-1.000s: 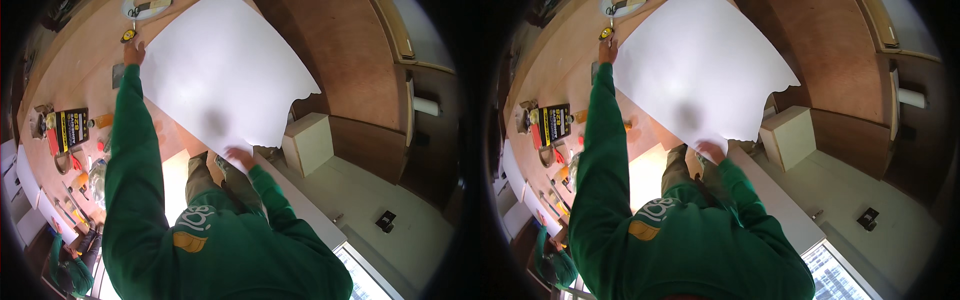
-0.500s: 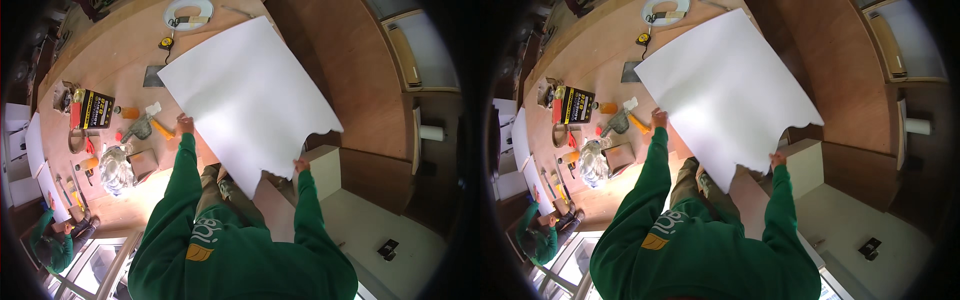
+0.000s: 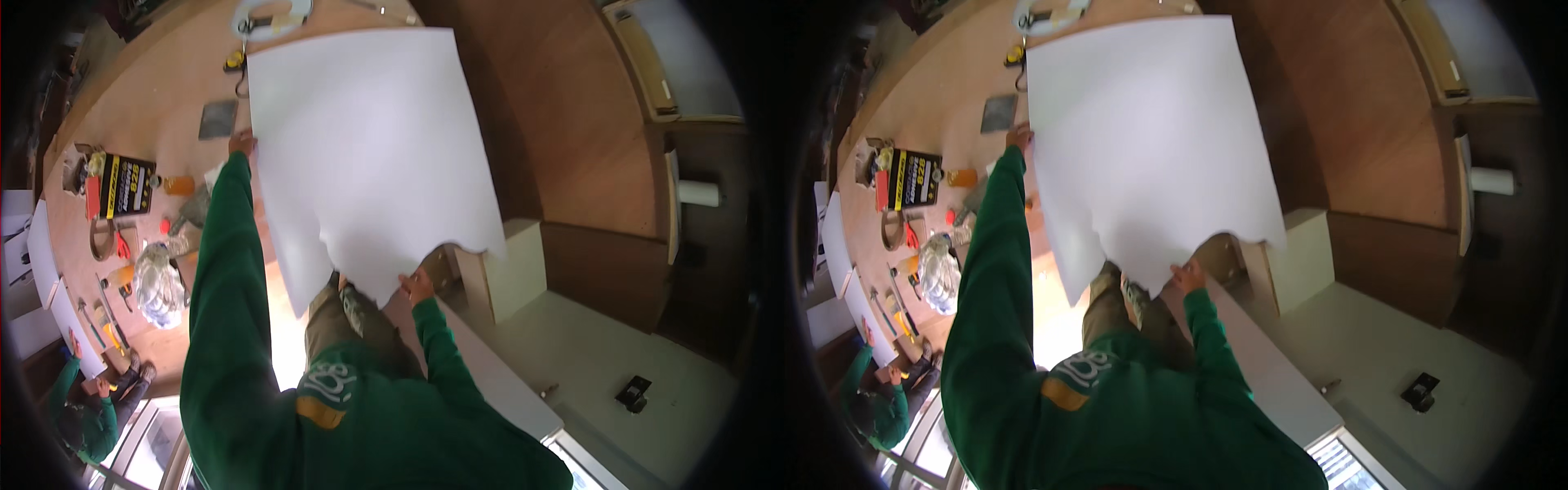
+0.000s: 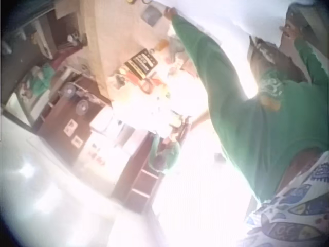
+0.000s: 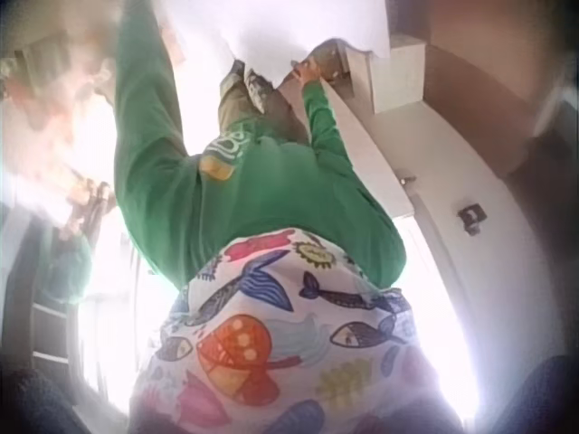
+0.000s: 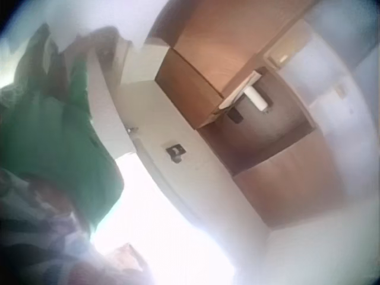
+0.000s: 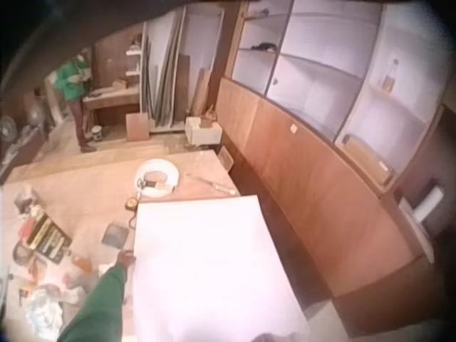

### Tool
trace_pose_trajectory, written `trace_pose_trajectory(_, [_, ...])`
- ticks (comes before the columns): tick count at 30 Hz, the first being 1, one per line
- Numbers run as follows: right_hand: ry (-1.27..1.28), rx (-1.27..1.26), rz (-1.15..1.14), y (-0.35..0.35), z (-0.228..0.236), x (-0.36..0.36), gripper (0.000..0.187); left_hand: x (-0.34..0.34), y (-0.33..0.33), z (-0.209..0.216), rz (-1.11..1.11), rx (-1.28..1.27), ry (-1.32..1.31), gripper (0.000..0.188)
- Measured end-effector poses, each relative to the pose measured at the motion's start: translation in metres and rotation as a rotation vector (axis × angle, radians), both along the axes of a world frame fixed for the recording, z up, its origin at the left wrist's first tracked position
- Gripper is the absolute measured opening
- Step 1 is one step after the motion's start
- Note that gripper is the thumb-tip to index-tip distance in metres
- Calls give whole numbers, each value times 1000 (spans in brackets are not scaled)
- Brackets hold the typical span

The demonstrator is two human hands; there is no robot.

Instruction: The person positions a piece of laminate onto a wooden board, then pours adhesive from a container onto another wooden board and spreads it using a scraper.

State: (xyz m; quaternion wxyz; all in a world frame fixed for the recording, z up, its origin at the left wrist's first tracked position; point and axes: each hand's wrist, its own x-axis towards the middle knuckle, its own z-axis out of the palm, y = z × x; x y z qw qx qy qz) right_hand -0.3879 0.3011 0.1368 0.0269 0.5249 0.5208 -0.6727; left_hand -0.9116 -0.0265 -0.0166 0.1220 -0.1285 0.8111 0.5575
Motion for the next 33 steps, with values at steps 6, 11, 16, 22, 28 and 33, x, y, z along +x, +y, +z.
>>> trace_pose_trajectory(6, [89, -74, -30, -7, -40, -39, 33, -36, -88, -2, -302, -535, 341, 34])
trace_pose_trajectory(11, [-103, -76, -78, 27, -59, -20, 35, 22, 39, 9, 73, 138, -109, 37])
trace_pose_trajectory(16, [-25, -149, -46, 26, -72, -22, 33, 32, 29, 45, 59, 132, -160, 41])
trace_pose_trajectory(22, [-67, -73, -99, 22, -72, -17, 29, 29, 27, 36, -15, -137, -110, 44])
trace_pose_trajectory(28, [-142, 36, -59, 41, -56, -20, 26, 26, 19, 16, -98, 36, -136, 38])
trace_pose_trajectory(33, [-213, 50, 20, 68, -73, -5, 25, 26, 44, 35, -200, -442, -24, 34])
